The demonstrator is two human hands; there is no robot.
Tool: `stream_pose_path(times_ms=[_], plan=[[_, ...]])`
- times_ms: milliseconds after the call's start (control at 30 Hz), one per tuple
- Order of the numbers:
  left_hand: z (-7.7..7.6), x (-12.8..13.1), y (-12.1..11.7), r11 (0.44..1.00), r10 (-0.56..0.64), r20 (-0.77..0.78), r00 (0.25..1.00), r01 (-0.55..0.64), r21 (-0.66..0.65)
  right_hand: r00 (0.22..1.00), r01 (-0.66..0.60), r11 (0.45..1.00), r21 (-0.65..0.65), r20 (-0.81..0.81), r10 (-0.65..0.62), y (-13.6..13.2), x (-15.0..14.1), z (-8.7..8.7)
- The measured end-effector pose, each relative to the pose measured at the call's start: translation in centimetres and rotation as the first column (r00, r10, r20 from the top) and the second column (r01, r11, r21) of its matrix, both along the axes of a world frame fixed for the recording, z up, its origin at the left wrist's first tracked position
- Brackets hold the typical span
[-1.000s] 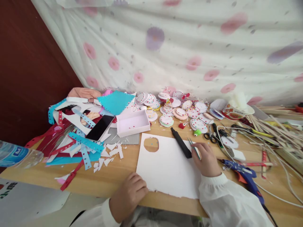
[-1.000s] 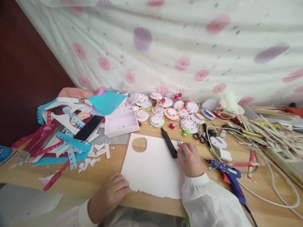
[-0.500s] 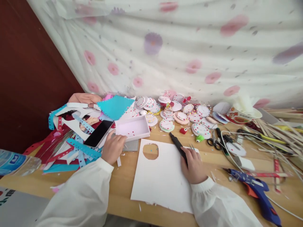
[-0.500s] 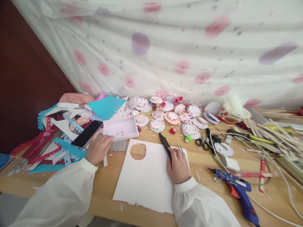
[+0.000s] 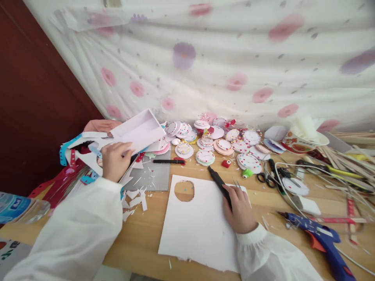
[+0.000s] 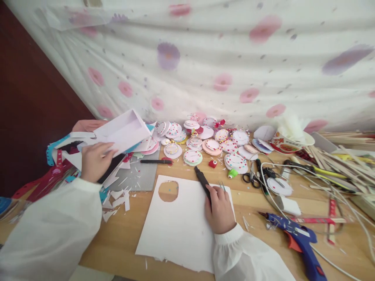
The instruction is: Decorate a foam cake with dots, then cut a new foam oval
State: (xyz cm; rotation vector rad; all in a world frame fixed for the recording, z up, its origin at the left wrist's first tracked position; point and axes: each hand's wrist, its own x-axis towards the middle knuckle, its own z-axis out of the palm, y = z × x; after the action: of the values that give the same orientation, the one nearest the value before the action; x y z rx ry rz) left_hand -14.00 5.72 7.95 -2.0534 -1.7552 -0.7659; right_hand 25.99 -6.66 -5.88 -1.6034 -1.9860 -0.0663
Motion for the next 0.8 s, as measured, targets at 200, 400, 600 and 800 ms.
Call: stream_pose_path(times_ms=[200, 400, 600, 800], plan=[[0.8, -0.7, 9.2, 0.941, 0.14, -0.057, 0.988, -0.151, -0.303, 0.999, 0.023, 1.0, 0.002, -0.046, -0.023, 0.0, -0.2, 0.2], [0.5, 2.1, 7.3, 0.958, 0.046, -0.048, 0.998, -0.057, -0.28, 0.996, 0.045, 0.999, 0.016, -0.078, -0.044, 0.0, -0.4, 0.8], [-1.7, 10.2, -6.5, 0.637, -0.624, 0.149, 0.767, 0.61, -0.471, 0.993, 0.114, 0.992, -0.054, -0.001, -0.114, -0.1, -0.6, 1.5], [-6.6, 12.9, -14.4, 0.216, -0.82, 0.193, 0.538, 0.604, -0.767, 0.985, 0.118, 0.991, -0.07, 0.139, -0.107, 0.9, 0.1, 2.3]])
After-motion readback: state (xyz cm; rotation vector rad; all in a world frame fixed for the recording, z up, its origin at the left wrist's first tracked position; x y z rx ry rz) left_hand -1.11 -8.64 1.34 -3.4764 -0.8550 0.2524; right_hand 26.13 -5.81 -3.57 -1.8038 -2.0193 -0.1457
